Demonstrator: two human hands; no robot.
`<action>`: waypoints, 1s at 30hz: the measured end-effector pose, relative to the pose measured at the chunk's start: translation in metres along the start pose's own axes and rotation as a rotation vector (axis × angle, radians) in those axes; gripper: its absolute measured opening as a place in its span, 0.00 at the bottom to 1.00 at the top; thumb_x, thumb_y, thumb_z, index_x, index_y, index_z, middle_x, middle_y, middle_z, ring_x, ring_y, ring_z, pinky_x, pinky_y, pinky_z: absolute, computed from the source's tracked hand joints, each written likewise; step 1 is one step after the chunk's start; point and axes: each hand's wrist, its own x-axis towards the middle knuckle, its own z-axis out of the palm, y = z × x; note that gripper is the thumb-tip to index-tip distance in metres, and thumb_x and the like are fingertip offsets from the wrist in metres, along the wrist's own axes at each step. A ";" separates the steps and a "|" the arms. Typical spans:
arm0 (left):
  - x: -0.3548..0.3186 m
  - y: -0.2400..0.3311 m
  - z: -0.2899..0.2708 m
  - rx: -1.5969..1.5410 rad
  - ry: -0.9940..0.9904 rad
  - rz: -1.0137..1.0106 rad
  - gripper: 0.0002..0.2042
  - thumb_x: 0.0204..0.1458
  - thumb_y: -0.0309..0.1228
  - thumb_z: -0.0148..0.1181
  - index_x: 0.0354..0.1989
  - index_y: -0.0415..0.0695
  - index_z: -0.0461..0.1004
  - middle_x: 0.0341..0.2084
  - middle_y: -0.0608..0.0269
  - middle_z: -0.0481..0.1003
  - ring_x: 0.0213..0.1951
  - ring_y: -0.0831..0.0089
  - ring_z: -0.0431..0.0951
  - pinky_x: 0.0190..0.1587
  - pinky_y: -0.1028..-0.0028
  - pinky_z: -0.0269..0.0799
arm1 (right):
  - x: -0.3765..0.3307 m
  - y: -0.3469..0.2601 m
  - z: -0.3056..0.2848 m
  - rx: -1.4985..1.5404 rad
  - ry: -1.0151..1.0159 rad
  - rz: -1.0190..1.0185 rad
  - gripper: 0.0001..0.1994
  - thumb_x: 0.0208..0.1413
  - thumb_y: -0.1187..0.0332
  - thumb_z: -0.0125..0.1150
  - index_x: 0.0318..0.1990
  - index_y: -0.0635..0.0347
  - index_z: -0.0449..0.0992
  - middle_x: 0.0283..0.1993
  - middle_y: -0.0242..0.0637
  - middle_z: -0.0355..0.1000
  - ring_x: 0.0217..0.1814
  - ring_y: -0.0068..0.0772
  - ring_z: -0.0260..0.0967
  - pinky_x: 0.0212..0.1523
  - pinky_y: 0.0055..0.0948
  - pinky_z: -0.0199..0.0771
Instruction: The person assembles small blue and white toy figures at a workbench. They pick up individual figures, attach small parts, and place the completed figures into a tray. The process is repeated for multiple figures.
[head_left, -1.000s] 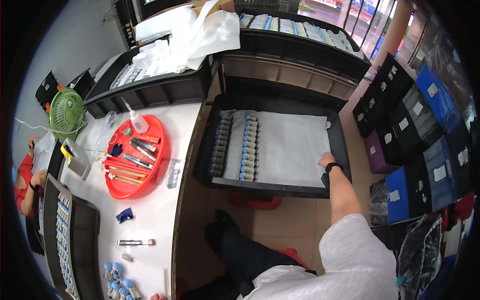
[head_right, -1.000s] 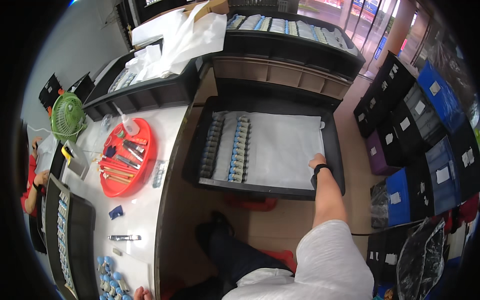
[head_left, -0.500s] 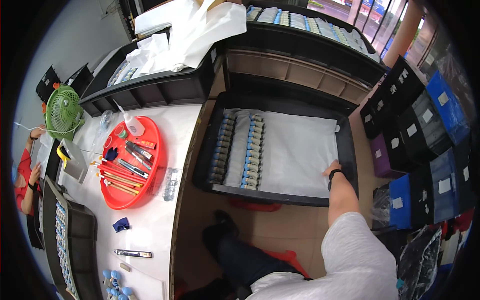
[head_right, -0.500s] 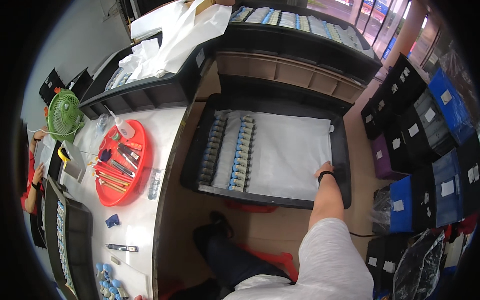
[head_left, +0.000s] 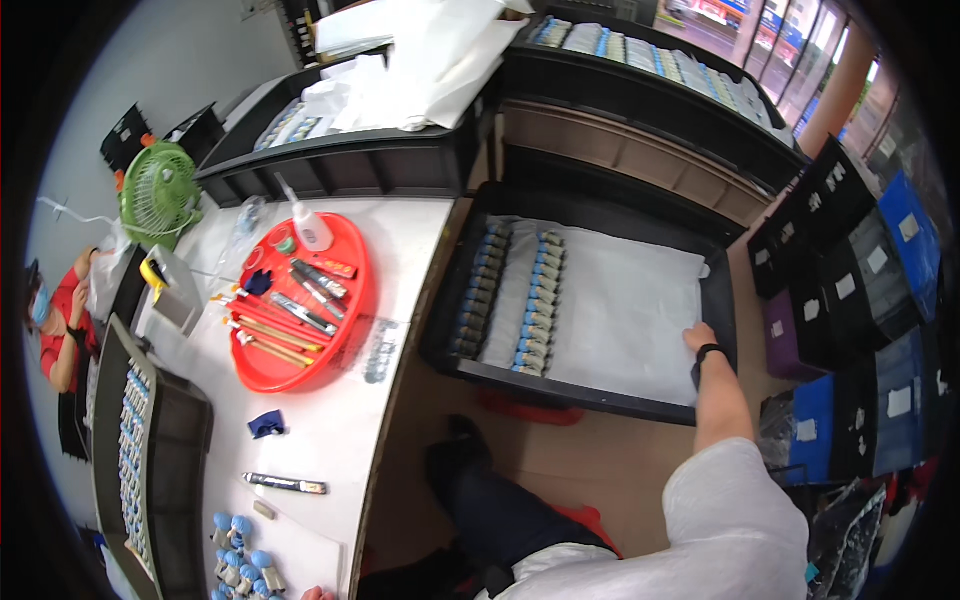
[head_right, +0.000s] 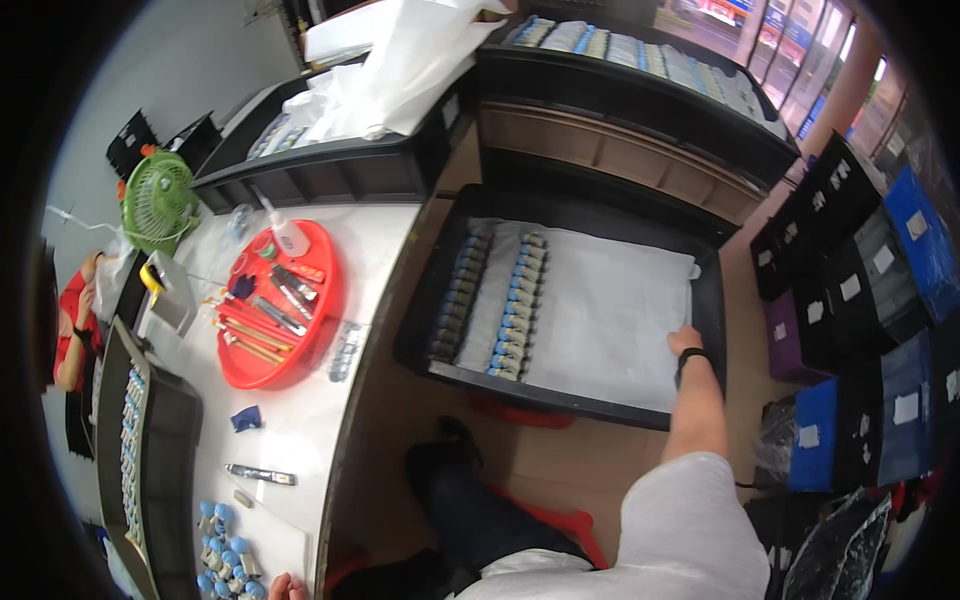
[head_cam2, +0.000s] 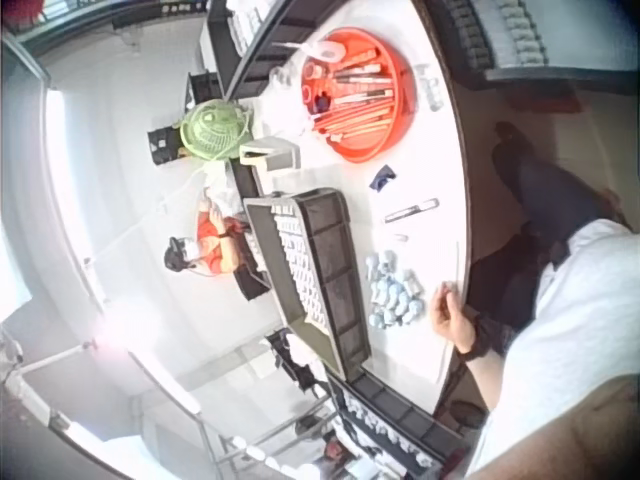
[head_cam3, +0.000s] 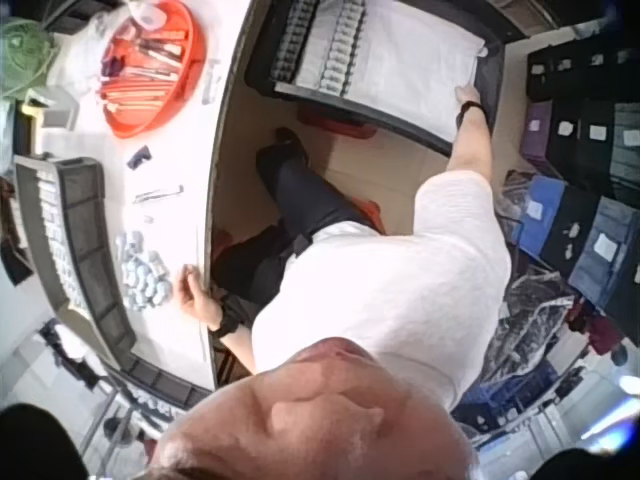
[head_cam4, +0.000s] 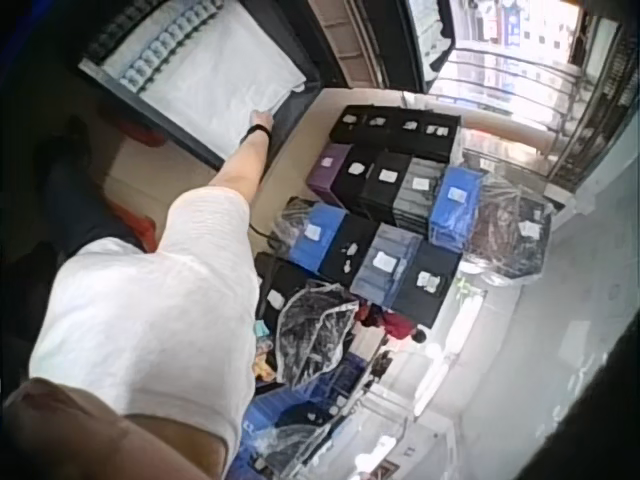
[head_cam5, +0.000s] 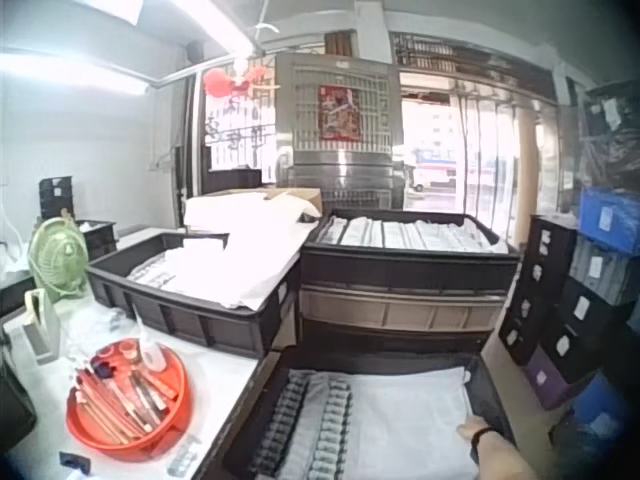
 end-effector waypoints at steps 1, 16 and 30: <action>0.002 -0.002 0.000 -0.011 -0.010 0.021 0.10 0.53 0.20 0.53 0.44 0.32 0.71 0.37 0.54 0.75 0.38 0.70 0.75 0.44 0.73 0.73 | 0.005 -0.001 -0.005 0.002 0.003 -0.071 0.22 0.45 0.65 0.50 0.48 0.70 0.70 0.51 0.59 0.66 0.57 0.54 0.62 0.57 0.38 0.62; 0.002 0.063 0.112 -0.003 -0.494 0.502 0.07 0.47 0.15 0.56 0.35 0.35 0.74 0.30 0.53 0.76 0.31 0.69 0.76 0.33 0.76 0.71 | -0.123 -0.330 -0.018 0.710 -0.539 -0.678 0.38 0.48 0.72 0.57 0.65 0.67 0.44 0.60 0.49 0.57 0.43 0.34 0.68 0.34 0.31 0.72; 0.098 -0.031 0.312 -0.057 -0.775 -0.021 0.29 0.52 0.40 0.57 0.62 0.45 0.58 0.59 0.49 0.61 0.62 0.62 0.57 0.61 0.71 0.52 | -0.176 -0.426 0.072 0.846 -0.809 -1.026 0.14 0.49 0.77 0.49 0.46 0.68 0.69 0.40 0.40 0.72 0.38 0.31 0.70 0.33 0.28 0.72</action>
